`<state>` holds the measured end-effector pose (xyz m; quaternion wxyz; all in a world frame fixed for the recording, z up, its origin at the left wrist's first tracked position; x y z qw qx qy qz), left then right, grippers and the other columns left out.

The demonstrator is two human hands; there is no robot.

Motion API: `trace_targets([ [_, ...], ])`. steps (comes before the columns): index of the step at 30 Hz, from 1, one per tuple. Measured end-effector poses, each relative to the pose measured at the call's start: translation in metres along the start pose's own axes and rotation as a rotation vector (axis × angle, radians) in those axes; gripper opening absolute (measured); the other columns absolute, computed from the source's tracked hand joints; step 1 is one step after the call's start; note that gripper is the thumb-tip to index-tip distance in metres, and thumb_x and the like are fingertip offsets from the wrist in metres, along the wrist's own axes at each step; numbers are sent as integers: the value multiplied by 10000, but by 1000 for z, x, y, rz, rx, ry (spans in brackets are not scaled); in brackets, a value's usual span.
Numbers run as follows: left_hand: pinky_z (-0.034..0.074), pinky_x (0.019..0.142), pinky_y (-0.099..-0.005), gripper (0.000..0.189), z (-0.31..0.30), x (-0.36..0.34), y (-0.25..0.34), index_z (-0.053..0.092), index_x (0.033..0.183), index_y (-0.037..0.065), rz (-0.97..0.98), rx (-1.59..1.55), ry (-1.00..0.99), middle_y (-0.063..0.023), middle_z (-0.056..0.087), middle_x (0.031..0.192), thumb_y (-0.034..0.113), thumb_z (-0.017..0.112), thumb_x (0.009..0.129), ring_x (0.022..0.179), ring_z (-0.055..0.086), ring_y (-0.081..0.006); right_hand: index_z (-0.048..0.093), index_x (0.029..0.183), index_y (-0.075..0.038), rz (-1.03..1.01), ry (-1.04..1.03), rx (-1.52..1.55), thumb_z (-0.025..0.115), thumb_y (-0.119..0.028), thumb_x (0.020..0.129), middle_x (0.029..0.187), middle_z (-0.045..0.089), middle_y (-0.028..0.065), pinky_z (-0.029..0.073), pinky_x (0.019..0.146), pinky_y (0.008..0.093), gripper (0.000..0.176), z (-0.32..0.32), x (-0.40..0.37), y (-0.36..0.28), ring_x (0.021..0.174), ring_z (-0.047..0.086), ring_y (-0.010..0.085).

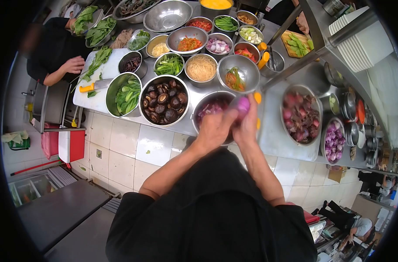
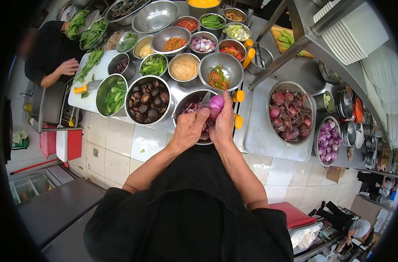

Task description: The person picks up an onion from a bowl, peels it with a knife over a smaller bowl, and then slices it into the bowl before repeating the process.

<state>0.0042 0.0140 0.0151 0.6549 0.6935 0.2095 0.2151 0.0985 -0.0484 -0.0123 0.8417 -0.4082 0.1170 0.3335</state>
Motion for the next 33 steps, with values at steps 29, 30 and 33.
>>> trace_targets([
  [29,482,637,-303,295,-27,7,-37,677,935,-39,-143,335,-86,-119,658,738,229,744,831,666,588,-138,586,888,-72,325,-148,151,451,-442,952,728,580,74,452,595,325,399,-12,5,-19,666,565,204],
  [30,472,633,-281,308,-24,7,-32,681,939,-32,-179,220,-120,-89,651,739,250,747,834,681,561,-99,590,893,-62,305,-158,170,455,-425,952,741,587,77,462,630,331,392,-8,3,-18,686,571,209],
  [33,437,594,-235,370,-12,8,-6,694,903,-13,-159,44,-166,-10,601,683,351,738,851,676,500,-39,597,896,-34,325,-16,170,460,-386,952,794,613,90,483,721,339,382,7,-4,-17,749,592,220],
])
Point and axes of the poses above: each hand's wrist, its own x-axis towards the middle knuckle, its own z-axis out of the palm, y = z × x, the point moved 2 cm from there along x, towards the middle knuckle
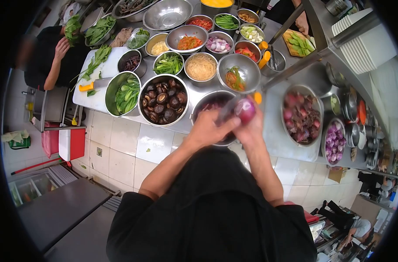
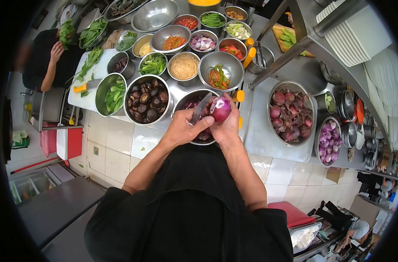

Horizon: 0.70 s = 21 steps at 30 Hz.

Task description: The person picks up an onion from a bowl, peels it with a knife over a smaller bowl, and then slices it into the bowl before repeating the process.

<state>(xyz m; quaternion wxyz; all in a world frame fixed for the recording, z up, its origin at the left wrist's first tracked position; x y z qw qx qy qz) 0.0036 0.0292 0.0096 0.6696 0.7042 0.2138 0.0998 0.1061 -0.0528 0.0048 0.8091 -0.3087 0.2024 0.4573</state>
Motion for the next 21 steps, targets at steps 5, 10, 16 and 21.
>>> trace_targets([
  [5,446,528,-252,434,8,5,6,670,788,-21,105,5,-6,-14,582,599,404,707,867,593,526,-51,598,914,-20,-36,-91,-73,463,-344,956,859,643,104,498,787,345,354,-12,6,5,811,616,224],
  [10,437,489,-254,505,9,9,4,649,747,-29,91,-10,-25,-23,563,562,456,668,885,555,535,-60,593,944,-23,-83,-142,-104,458,-314,964,845,639,96,497,775,344,321,-18,12,8,799,613,214],
  [16,389,472,-293,660,4,6,12,587,678,-36,88,68,-30,-19,509,540,585,570,900,555,465,-73,585,921,-26,-139,-132,-190,463,-322,964,835,617,76,485,744,325,323,-14,9,8,777,589,189],
  [21,366,475,-310,685,4,6,-2,545,635,-30,39,62,-55,-22,486,535,591,526,922,557,440,-75,588,923,-38,-203,-130,-226,482,-367,961,837,616,59,486,719,315,348,-14,11,9,757,585,170],
])
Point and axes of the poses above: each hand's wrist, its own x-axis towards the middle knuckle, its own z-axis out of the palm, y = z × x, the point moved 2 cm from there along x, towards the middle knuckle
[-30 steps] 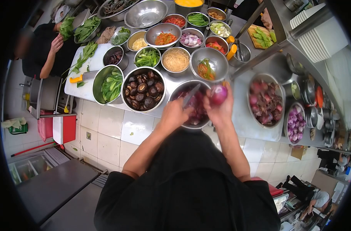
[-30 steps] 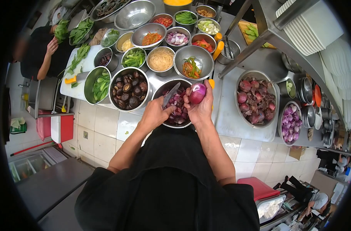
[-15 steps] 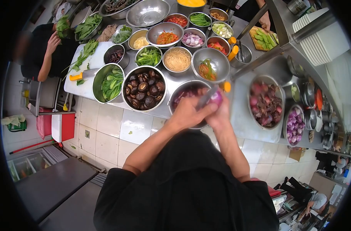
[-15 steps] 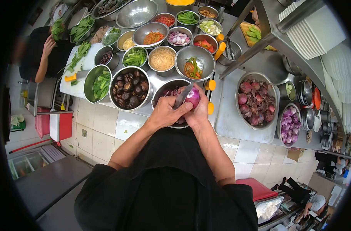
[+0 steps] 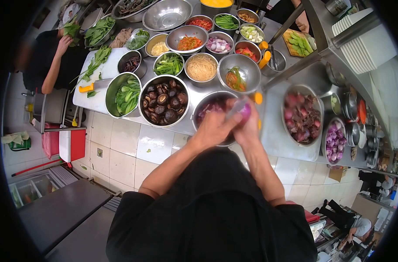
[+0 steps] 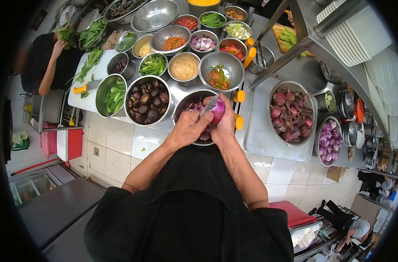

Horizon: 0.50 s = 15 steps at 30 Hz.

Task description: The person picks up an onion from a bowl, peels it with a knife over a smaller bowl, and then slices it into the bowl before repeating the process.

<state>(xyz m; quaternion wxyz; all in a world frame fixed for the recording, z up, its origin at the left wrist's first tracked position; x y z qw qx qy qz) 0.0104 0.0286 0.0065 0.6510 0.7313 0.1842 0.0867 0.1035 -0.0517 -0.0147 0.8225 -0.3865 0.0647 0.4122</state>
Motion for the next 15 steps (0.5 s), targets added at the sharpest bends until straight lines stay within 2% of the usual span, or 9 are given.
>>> trace_targets([
  [1,372,481,-306,679,0,-1,0,551,638,-30,4,-30,27,-22,490,539,584,522,927,561,443,-75,591,925,-44,-19,4,-7,492,-387,961,834,616,54,489,704,312,358,1,0,1,744,584,164],
  [4,388,500,-294,652,3,-4,6,586,662,-29,-6,-113,112,-21,505,550,556,518,942,568,452,-74,588,958,-71,26,192,71,525,-463,950,817,614,31,495,645,305,397,12,-4,-2,689,577,144],
  [6,399,512,-286,622,4,-7,9,632,699,-30,-40,-158,174,-18,516,559,529,525,951,570,458,-74,579,971,-90,-17,203,47,535,-503,940,792,602,16,491,606,298,417,18,-4,-3,657,568,133],
  [10,401,517,-270,516,9,-10,3,693,808,-28,100,-64,149,-16,523,562,441,549,967,572,457,-70,559,969,-108,-111,170,-10,531,-535,936,757,576,2,483,584,285,429,4,5,2,637,560,124],
  [13,388,507,-265,467,11,-16,-3,681,804,-24,115,-46,124,-10,516,552,395,559,973,573,443,-64,545,925,-120,-44,284,23,511,-556,938,720,557,4,449,514,273,437,5,8,-1,579,539,120],
  [14,384,501,-266,462,8,-18,-2,668,787,-22,132,-31,148,-6,514,548,385,559,975,570,437,-63,531,902,-119,-32,252,-35,481,-550,950,693,552,20,402,448,265,437,0,6,-7,533,534,142],
  [15,379,495,-267,457,4,-19,2,656,771,-21,149,-15,172,-2,511,543,376,559,977,567,430,-62,530,897,-116,-20,258,-14,472,-543,954,687,551,25,389,435,262,434,0,5,-10,526,535,152],
])
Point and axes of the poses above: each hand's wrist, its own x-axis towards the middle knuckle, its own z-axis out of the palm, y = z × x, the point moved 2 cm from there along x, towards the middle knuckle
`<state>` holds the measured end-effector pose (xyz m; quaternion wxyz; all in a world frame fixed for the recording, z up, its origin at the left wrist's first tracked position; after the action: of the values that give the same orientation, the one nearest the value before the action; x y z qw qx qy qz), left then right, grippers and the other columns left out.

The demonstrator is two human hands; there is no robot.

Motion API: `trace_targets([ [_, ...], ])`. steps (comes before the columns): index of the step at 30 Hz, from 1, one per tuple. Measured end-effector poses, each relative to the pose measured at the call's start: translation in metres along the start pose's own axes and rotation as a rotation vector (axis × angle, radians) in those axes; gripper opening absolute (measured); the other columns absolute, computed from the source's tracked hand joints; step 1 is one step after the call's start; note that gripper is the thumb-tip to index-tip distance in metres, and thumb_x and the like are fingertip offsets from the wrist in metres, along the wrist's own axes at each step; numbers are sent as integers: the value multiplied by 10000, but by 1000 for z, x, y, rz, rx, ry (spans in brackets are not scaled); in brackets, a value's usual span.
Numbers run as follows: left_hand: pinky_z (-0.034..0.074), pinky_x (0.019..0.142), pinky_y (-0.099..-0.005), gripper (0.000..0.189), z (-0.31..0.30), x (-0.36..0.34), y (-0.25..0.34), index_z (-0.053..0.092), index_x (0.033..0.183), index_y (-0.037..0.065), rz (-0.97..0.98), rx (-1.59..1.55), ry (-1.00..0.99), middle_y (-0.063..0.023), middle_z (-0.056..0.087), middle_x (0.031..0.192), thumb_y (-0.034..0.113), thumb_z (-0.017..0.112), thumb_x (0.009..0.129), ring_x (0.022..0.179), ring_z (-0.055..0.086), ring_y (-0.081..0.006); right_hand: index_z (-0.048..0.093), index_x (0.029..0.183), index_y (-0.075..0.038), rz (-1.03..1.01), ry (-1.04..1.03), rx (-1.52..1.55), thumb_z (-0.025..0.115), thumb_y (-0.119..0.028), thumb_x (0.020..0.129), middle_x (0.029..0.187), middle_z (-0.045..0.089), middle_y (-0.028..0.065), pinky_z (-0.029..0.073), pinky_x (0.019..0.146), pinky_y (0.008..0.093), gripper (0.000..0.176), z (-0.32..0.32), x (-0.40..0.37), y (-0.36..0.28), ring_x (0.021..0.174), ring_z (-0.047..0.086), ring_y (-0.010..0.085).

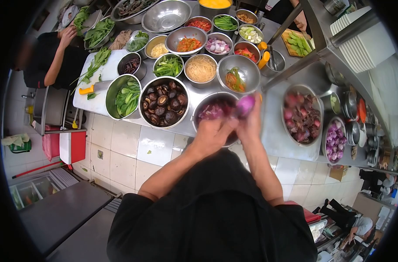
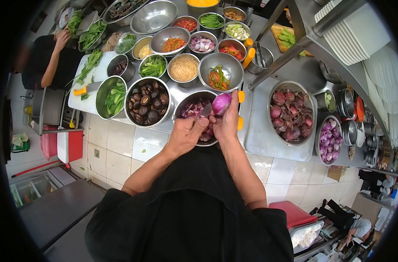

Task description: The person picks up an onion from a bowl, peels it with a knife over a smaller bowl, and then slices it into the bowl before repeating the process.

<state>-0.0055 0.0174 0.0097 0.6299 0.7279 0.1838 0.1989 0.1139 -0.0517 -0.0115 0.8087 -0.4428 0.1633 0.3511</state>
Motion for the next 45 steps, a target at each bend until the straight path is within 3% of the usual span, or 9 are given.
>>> trace_targets([
  [4,384,474,-325,488,-17,8,1,609,726,-26,-132,222,65,-86,480,518,403,579,957,532,399,-98,531,876,-103,65,32,102,458,-525,949,684,562,55,383,420,265,434,-1,0,-5,532,556,201],
  [9,479,587,-410,421,-26,9,-38,630,789,-55,-157,522,34,-254,599,644,353,663,886,613,634,-357,560,919,-105,167,-136,198,521,-462,926,828,594,63,464,527,299,359,-7,-4,-8,726,580,199],
  [11,495,632,-422,382,-28,10,-38,637,831,-62,-167,593,1,-291,620,713,313,711,842,710,654,-412,570,911,-87,235,-180,189,484,-497,927,763,591,74,404,461,276,419,-11,1,-6,635,550,196],
  [20,486,605,-343,401,-35,15,-7,680,874,-32,-187,229,-67,-131,650,693,336,796,766,612,596,-165,575,962,-80,281,-340,-77,515,-452,942,711,586,69,260,339,212,377,-11,-3,-15,483,475,125],
  [23,472,572,-323,469,-38,22,13,683,841,-32,-54,295,-137,-119,614,640,419,786,765,565,560,-159,579,961,-92,211,-346,-255,541,-382,955,666,563,23,218,322,191,293,-13,-4,-19,423,421,71],
  [29,440,497,-382,600,-34,37,16,665,787,-34,287,477,-141,-145,554,551,553,767,719,489,565,-292,599,911,-111,116,-295,-524,653,-372,897,606,502,-54,191,334,193,267,-7,-12,-21,397,353,18],
  [32,496,583,-435,544,-34,41,24,650,770,-20,209,652,-293,-203,614,634,518,727,745,610,620,-390,609,854,-119,103,-248,-626,695,-408,860,601,491,-64,177,352,202,302,-4,-17,-22,403,335,14],
  [40,440,506,-410,472,-31,35,19,619,675,17,393,606,-273,-151,563,567,452,666,852,535,571,-345,603,815,-118,91,-180,-640,675,-417,871,602,502,-63,189,357,204,313,0,-16,-20,417,358,16],
  [45,440,487,-406,419,-34,17,7,631,685,17,417,528,-273,-153,560,562,391,667,869,527,583,-345,588,829,-107,130,-168,-394,626,-443,889,603,536,-27,216,323,193,344,-2,-1,-12,374,371,42],
])
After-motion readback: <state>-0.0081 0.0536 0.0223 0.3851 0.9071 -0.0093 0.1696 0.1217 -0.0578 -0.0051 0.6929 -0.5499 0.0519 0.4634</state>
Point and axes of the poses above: each hand's wrist, its own x-axis towards the middle knuckle, its own z-axis out of the palm, y = z × x, the point moved 2 cm from there along x, towards the middle knuckle
